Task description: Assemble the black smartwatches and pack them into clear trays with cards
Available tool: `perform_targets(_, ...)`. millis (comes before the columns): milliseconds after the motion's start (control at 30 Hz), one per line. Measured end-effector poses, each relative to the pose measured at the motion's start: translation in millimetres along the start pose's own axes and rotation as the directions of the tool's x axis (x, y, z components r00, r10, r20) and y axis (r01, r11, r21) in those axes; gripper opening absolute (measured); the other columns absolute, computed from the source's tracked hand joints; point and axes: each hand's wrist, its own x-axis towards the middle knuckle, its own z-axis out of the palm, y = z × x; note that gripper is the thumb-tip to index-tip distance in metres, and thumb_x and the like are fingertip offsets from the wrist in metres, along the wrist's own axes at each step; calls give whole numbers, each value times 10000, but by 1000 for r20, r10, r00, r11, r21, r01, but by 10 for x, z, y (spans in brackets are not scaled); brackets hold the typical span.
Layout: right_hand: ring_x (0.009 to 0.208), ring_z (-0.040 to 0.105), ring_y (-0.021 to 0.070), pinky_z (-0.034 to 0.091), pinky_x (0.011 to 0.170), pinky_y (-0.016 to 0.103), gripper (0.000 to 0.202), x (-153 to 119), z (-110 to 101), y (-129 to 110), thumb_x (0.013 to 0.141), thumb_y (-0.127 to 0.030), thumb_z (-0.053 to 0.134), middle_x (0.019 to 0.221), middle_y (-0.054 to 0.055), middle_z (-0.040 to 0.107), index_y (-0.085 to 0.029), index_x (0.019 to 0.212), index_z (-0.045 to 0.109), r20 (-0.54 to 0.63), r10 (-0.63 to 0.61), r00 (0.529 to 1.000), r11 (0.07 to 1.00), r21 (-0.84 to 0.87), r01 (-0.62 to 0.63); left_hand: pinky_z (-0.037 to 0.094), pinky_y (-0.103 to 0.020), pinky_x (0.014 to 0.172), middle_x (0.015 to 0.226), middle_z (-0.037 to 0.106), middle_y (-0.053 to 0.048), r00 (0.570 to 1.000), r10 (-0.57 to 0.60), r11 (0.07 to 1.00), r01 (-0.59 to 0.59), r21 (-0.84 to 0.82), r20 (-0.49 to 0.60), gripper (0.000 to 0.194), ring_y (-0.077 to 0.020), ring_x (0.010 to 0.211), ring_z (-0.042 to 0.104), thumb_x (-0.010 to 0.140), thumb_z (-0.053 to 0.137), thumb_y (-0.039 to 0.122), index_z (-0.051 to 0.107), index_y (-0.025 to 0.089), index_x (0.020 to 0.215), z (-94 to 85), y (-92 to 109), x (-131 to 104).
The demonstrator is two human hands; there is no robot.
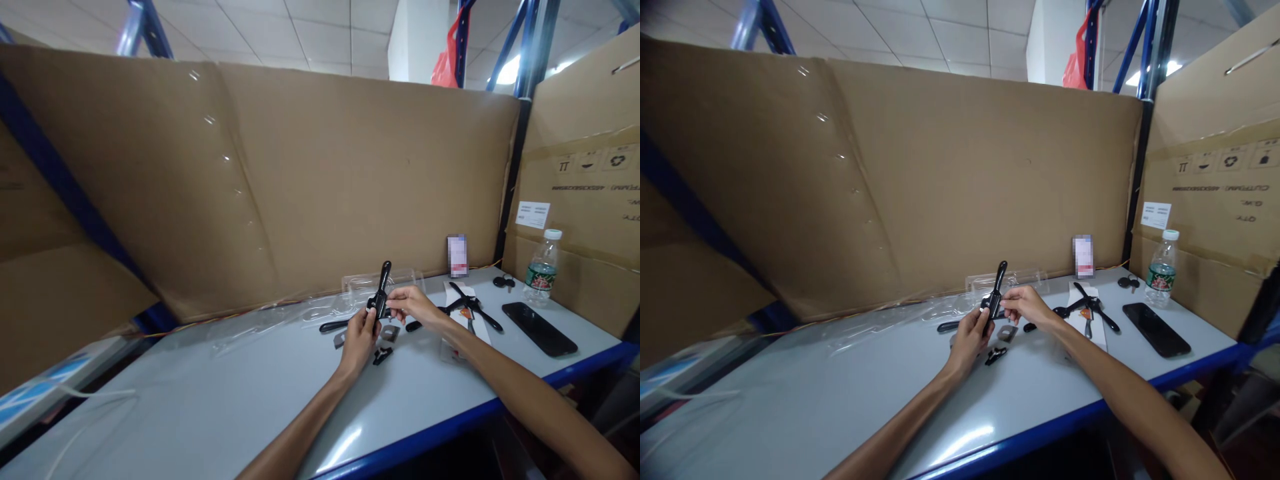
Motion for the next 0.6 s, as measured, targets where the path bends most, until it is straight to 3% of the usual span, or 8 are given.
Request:
perform_targets(333, 445, 523, 90, 432, 402, 196, 251, 11, -17, 14, 706, -366, 741, 573, -21, 610, -156, 774, 621, 6, -6, 1000, 999, -41, 6, 217, -214, 393, 491, 425, 73, 999, 10, 999, -8, 43, -53, 545, -69, 394, 310, 761, 569, 747, 463, 217, 687, -12, -102, 50)
perform_targets(433, 425, 515, 106, 431, 380, 208, 277, 15, -66, -22, 730, -344, 718, 565, -39, 607, -162, 915, 618, -120, -116, 986, 989, -103, 104, 220, -213, 404, 492, 421, 72, 997, 3, 999, 1, 47, -76, 538, -72, 404, 323, 773, 567, 738, 453, 220, 686, -23, -112, 52)
perform_targets(533, 462, 547, 118, 447, 381, 211, 322, -14, -97, -93, 744, -329, 678, 625, -27, 651, -168, 1016, 618, -280, -285, 917, 949, -213, 231, 228, -210, 406, 494, 425, 72, 997, -17, 998, 21, 53, -76, 537, -73, 402, 324, 769, 567, 739, 443, 223, 687, -38, -107, 57)
perform_targets(600, 500, 582, 125, 457, 393, 210, 299, -46, -84, -133, 749, -321, 663, 683, -1, 691, -167, 1004, 635, -296, -332, 895, 926, -284, 250, 231, -205, 404, 498, 427, 75, 997, -27, 998, 31, 55, -67, 536, -68, 396, 312, 760, 571, 739, 444, 222, 695, -44, -102, 57)
